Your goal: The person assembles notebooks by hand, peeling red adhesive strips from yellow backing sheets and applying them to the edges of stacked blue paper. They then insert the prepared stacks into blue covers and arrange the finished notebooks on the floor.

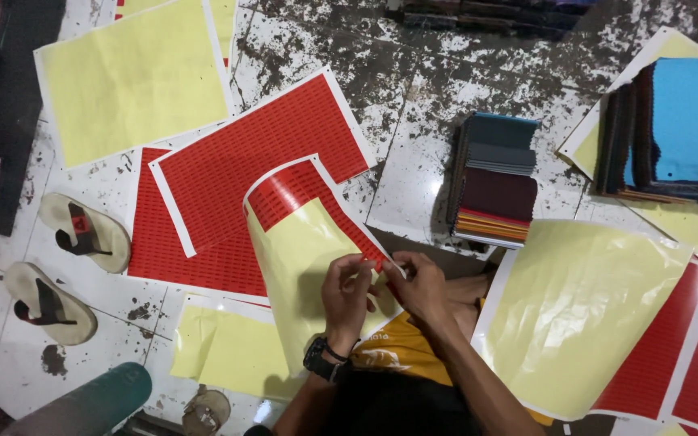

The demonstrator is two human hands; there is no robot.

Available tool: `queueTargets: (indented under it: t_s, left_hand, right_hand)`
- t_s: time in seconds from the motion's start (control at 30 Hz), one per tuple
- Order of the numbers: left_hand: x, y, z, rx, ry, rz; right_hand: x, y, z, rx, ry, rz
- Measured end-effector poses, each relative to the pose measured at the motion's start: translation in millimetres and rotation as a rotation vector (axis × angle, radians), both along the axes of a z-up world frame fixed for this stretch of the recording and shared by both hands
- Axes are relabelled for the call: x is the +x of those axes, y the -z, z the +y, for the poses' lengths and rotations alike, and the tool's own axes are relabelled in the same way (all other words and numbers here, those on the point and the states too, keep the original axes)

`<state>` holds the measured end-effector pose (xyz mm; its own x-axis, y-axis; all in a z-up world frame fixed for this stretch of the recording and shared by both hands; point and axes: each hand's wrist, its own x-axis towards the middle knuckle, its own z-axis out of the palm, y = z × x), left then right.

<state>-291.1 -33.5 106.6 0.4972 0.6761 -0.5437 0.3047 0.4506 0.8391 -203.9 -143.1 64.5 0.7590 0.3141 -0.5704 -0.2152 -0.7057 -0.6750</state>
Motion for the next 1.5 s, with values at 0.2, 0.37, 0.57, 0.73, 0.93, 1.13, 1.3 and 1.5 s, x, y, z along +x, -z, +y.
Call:
queueTargets:
  t_s: [0.2, 0.37, 0.57, 0.73, 0.93, 1.13, 1.3, 1.5]
  left_hand:
    - [0.1, -4.2, 1.6, -0.019, 0.021, -0.009]
    - [-0.5, -3.0, 1.1, -0.031, 0.020, -0.013]
    - [0.9, -11.9, 2.2, -0.005, 0.073, -0.032]
    - [-1.4, 23.9, -4.4, 0.072, 0.097, -0.202]
    - [0.7, 22.3, -4.4, 0.409, 0.049, -0.190]
    - [-0.6, 20.2, -0.3, 0.385, -0.010, -0.213]
    - [0.6, 17.6, -1.1, 0.334, 0.008, -0.234]
    - [-12.5, 50.3, -2.2, 0.447, 0.090, -0.256]
  right_hand:
    - [-2.2, 16.4, -3.8, 0.081, -0.076, 0.010]
    - [-7.3, 9.6, -2.6, 0.084, 0.028, -0.051]
    - [-13.1, 12.2, -4.6, 0.401, 0.117, -0.246]
    - [-13.1, -14.6, -9.0, 0.802, 0.112, -0.027]
    - [-4.7, 7.2, -0.9, 0.355, -0.018, -0.246]
    - [-7.2, 20.8, 8.5, 0.156, -0.068, -0.290]
    - [-17.2, 14.8, 10.7, 0.230, 0.065, -0.414]
    - [-18.0, 16.2, 6.3, 0.575, 0.119, -0.507]
